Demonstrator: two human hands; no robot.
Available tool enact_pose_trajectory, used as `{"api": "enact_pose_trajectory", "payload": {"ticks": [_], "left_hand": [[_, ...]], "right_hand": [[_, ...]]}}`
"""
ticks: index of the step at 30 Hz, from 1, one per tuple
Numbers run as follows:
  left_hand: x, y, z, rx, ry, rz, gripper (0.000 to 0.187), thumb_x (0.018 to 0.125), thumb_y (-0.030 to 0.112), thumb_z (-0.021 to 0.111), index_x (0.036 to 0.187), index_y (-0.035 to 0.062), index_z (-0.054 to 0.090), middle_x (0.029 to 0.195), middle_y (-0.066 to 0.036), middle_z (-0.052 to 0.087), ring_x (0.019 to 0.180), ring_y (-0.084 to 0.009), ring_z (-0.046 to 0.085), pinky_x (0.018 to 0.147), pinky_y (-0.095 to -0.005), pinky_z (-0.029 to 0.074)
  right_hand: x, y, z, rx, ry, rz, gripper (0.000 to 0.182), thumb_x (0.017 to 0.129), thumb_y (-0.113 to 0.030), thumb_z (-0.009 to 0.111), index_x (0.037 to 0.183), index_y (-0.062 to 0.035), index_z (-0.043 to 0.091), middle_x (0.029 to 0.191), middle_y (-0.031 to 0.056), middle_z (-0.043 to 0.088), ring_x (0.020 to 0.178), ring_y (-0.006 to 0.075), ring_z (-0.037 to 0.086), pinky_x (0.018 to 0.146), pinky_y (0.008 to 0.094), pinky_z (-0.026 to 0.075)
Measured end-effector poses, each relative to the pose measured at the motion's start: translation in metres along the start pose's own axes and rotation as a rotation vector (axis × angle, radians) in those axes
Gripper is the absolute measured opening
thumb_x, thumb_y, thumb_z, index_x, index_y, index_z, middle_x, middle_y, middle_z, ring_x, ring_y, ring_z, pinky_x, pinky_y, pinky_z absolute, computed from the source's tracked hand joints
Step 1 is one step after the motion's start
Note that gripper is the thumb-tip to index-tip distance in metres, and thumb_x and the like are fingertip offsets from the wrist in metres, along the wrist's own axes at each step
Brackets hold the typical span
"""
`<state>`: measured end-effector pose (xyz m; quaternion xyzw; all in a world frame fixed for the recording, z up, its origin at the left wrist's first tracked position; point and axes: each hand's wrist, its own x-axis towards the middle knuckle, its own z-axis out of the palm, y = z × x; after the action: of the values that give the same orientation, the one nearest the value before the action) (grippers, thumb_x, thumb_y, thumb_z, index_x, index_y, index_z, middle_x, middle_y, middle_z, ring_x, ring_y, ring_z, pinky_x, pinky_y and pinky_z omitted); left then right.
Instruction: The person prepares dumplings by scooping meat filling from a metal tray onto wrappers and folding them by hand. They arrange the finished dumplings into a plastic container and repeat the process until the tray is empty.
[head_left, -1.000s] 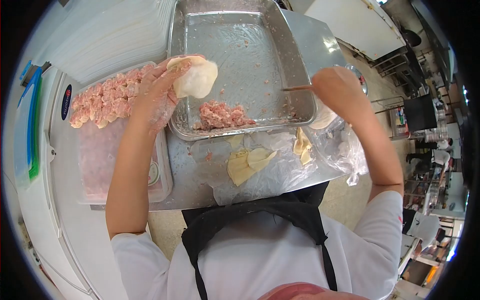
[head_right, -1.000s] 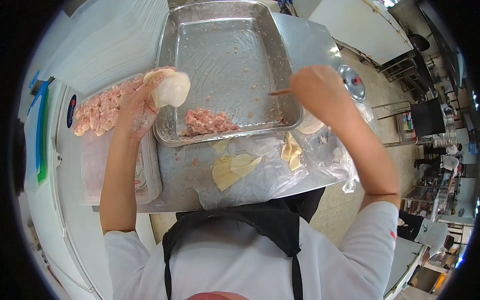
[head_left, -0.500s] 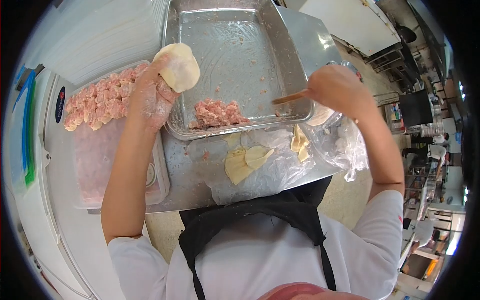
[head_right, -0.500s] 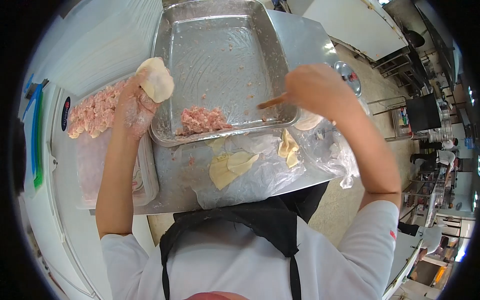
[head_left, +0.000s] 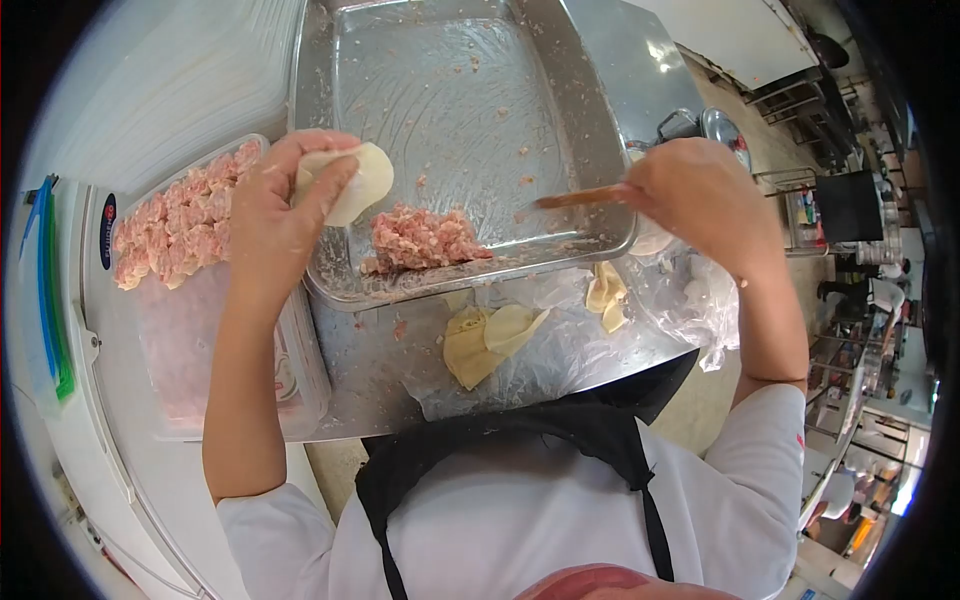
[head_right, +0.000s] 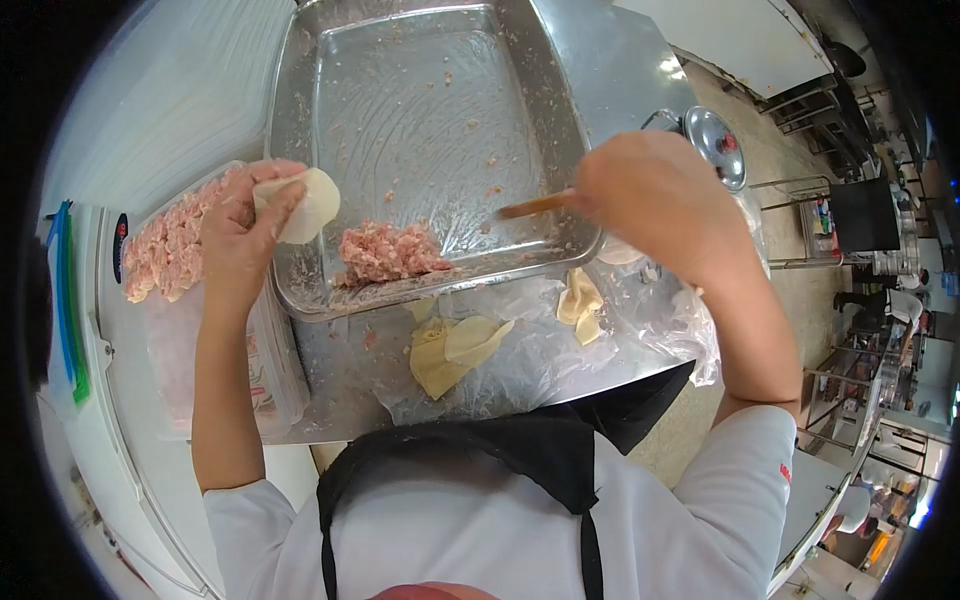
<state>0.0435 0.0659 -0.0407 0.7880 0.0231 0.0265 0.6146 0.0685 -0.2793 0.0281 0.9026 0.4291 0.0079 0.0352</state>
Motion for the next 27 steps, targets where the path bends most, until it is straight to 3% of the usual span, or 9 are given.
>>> {"api": "enact_pose_trajectory", "payload": {"ticks": [2,5,9,11,15,18,21,23,27], "left_hand": [[0.000,-0.002,-0.003,0.204,-0.081,0.216,0.018,0.089,0.014,0.066,0.104,0.0051,0.063,0.094,-0.005,0.066,0.083,-0.0096,0.062,0.073,-0.0226,0.049],[0.000,0.007,-0.005,0.013,-0.167,0.097,0.013,0.088,0.012,0.066,0.096,0.0059,0.059,0.089,-0.001,0.064,0.080,-0.0072,0.059,0.070,-0.0214,0.047],[0.004,-0.004,-0.016,-0.262,-0.152,0.076,0.013,0.088,0.011,0.066,0.094,0.0082,0.054,0.088,0.001,0.061,0.081,-0.0064,0.058,0.068,-0.0198,0.044],[0.006,-0.008,-0.019,-0.491,-0.115,0.018,0.021,0.088,0.009,0.065,0.105,0.0071,0.054,0.094,-0.001,0.062,0.086,-0.0071,0.059,0.069,-0.0192,0.044],[0.013,0.000,-0.012,-0.792,-0.033,0.021,0.034,0.091,0.010,0.061,0.122,-0.0027,0.052,0.114,-0.018,0.064,0.102,-0.0235,0.065,0.082,-0.0292,0.055],[0.017,-0.012,-0.016,-0.864,-0.038,0.035,0.039,0.093,0.013,0.059,0.126,-0.0067,0.049,0.121,-0.024,0.060,0.108,-0.0298,0.063,0.089,-0.0350,0.055],[0.020,-0.021,-0.018,-0.883,0.015,-0.016,0.040,0.095,0.014,0.057,0.128,-0.0069,0.048,0.121,-0.023,0.060,0.106,-0.0286,0.064,0.090,-0.0355,0.056],[0.030,-0.031,-0.016,-0.930,0.042,-0.030,0.041,0.095,0.014,0.059,0.128,-0.0069,0.047,0.121,-0.022,0.060,0.106,-0.0281,0.063,0.090,-0.0358,0.056],[0.025,-0.031,-0.015,-1.049,0.068,-0.084,0.043,0.091,0.008,0.060,0.128,-0.0061,0.046,0.122,-0.019,0.059,0.110,-0.0269,0.061,0.093,-0.0374,0.054]], "right_hand": [[-0.007,0.003,0.007,-0.266,-0.135,0.109,0.022,0.091,-0.024,0.057,0.079,-0.0068,0.065,0.072,0.0117,0.062,0.071,0.0315,0.064,0.065,0.0428,0.049],[0.000,-0.034,0.020,0.101,-0.185,0.064,0.021,0.090,-0.025,0.058,0.080,-0.0084,0.067,0.073,0.0112,0.062,0.069,0.0315,0.063,0.063,0.0416,0.049],[0.016,-0.036,0.000,-0.080,-0.138,0.086,0.017,0.086,-0.019,0.059,0.075,-0.0091,0.066,0.067,0.0111,0.062,0.066,0.0297,0.065,0.060,0.0400,0.050],[0.031,-0.046,-0.012,-0.085,-0.079,0.148,0.021,0.090,-0.023,0.057,0.078,-0.0079,0.066,0.068,0.0105,0.062,0.068,0.0299,0.065,0.060,0.0408,0.050],[0.057,-0.055,0.045,0.077,0.095,0.026,0.024,0.094,-0.028,0.054,0.088,-0.0084,0.067,0.070,0.0098,0.064,0.071,0.0298,0.065,0.062,0.0423,0.050],[0.075,-0.035,0.055,0.048,-0.141,0.145,0.028,0.094,-0.033,0.055,0.087,-0.0093,0.068,0.078,0.0111,0.064,0.073,0.0326,0.063,0.065,0.0421,0.050],[0.079,-0.032,0.025,-0.121,-0.140,0.238,0.029,0.094,-0.034,0.055,0.088,-0.0095,0.067,0.078,0.0106,0.064,0.074,0.0318,0.064,0.064,0.0427,0.050],[0.082,-0.040,0.019,-0.179,0.075,0.137,0.024,0.093,-0.029,0.056,0.085,-0.0099,0.067,0.076,0.0100,0.065,0.074,0.0283,0.066,0.059,0.0406,0.051],[0.069,-0.096,0.060,-0.297,-0.024,-0.027,0.020,0.091,-0.024,0.056,0.079,-0.0105,0.066,0.073,0.0079,0.065,0.071,0.0247,0.067,0.054,0.0376,0.052]]}}
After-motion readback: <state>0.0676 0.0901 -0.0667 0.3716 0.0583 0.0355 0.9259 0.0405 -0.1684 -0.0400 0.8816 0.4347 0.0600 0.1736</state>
